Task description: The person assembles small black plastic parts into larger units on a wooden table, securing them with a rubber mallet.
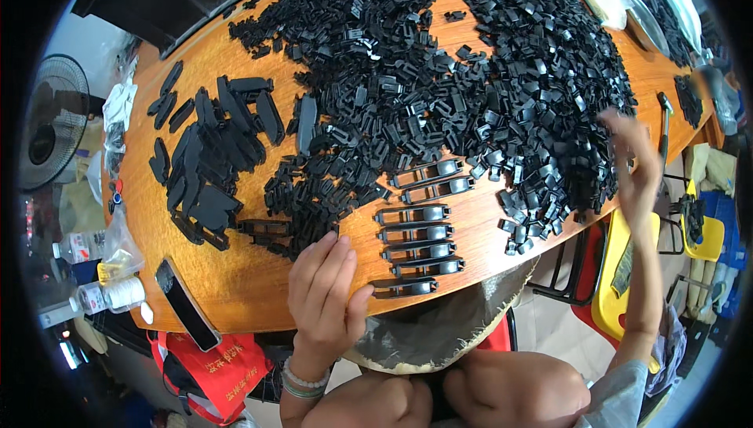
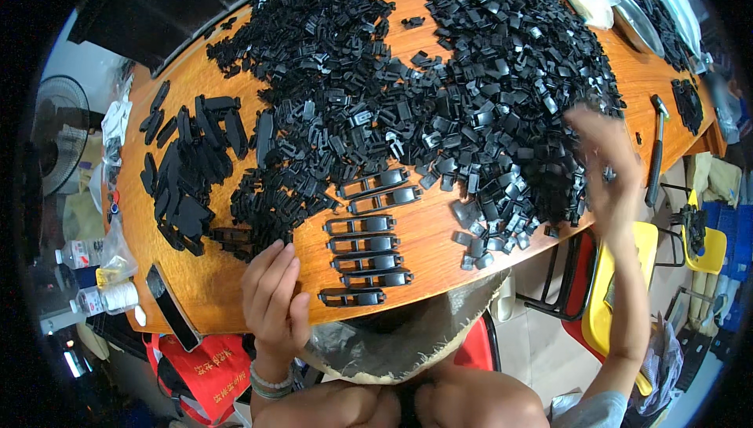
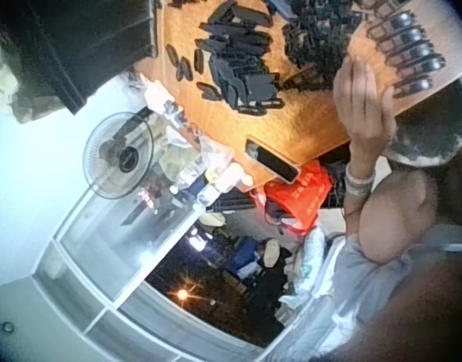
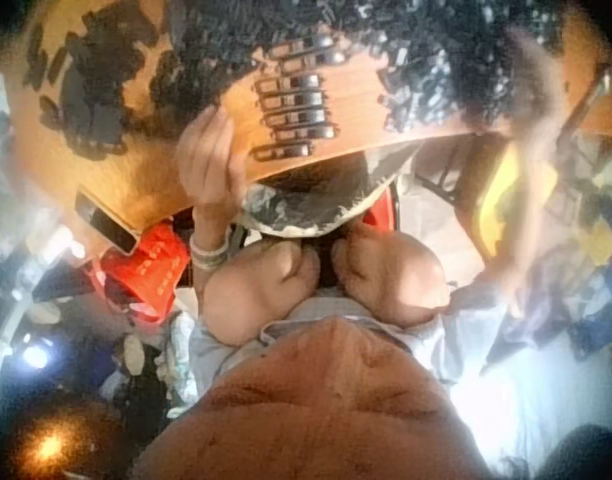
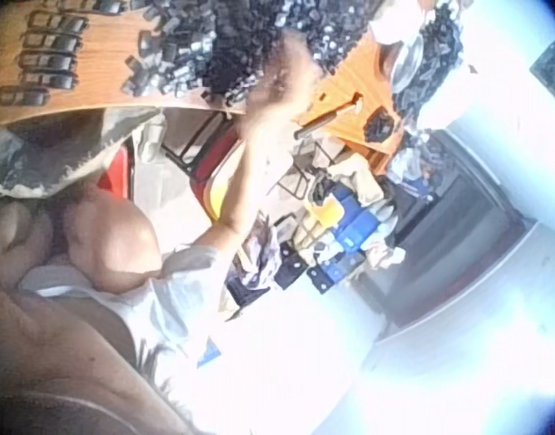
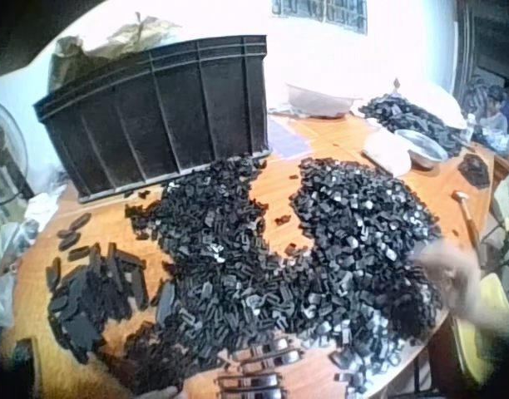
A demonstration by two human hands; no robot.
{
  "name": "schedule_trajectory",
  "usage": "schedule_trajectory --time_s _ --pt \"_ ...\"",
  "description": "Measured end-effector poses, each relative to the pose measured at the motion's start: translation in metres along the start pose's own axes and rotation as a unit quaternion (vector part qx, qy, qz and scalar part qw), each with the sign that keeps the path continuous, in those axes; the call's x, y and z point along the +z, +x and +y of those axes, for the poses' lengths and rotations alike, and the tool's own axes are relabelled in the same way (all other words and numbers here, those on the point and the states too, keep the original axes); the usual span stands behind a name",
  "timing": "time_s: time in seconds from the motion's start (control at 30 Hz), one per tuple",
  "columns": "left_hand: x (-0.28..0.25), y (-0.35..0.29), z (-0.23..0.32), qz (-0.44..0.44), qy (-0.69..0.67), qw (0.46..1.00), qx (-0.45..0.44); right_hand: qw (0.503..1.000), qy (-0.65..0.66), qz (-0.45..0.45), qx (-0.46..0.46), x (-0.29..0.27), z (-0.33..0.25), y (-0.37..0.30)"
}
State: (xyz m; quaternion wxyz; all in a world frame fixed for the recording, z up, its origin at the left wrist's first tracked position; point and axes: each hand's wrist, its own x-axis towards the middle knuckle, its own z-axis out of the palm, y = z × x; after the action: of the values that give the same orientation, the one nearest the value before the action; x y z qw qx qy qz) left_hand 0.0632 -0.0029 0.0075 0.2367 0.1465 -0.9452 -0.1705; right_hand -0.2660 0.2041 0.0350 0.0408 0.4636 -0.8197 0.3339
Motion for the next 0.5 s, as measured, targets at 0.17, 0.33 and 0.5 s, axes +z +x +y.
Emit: schedule_trajectory --time_s 0.17,0.33,0.5 --pt "0.006 0.002 0.000 0.028 -0.056 0.998 0.031 0.972 0.028 -0.127 -0.193 0.047 -0.088 -0.012" --pt "0.008 -0.017 0.023 -0.019 -0.040 0.995 0.087 0.973 0.008 -0.124 -0.194 0.079 -0.104 0.006" --pt "0.019 -0.020 0.023 -0.015 0.012 0.995 0.096 0.979 -0.028 -0.141 -0.142 0.092 -0.113 0.005"
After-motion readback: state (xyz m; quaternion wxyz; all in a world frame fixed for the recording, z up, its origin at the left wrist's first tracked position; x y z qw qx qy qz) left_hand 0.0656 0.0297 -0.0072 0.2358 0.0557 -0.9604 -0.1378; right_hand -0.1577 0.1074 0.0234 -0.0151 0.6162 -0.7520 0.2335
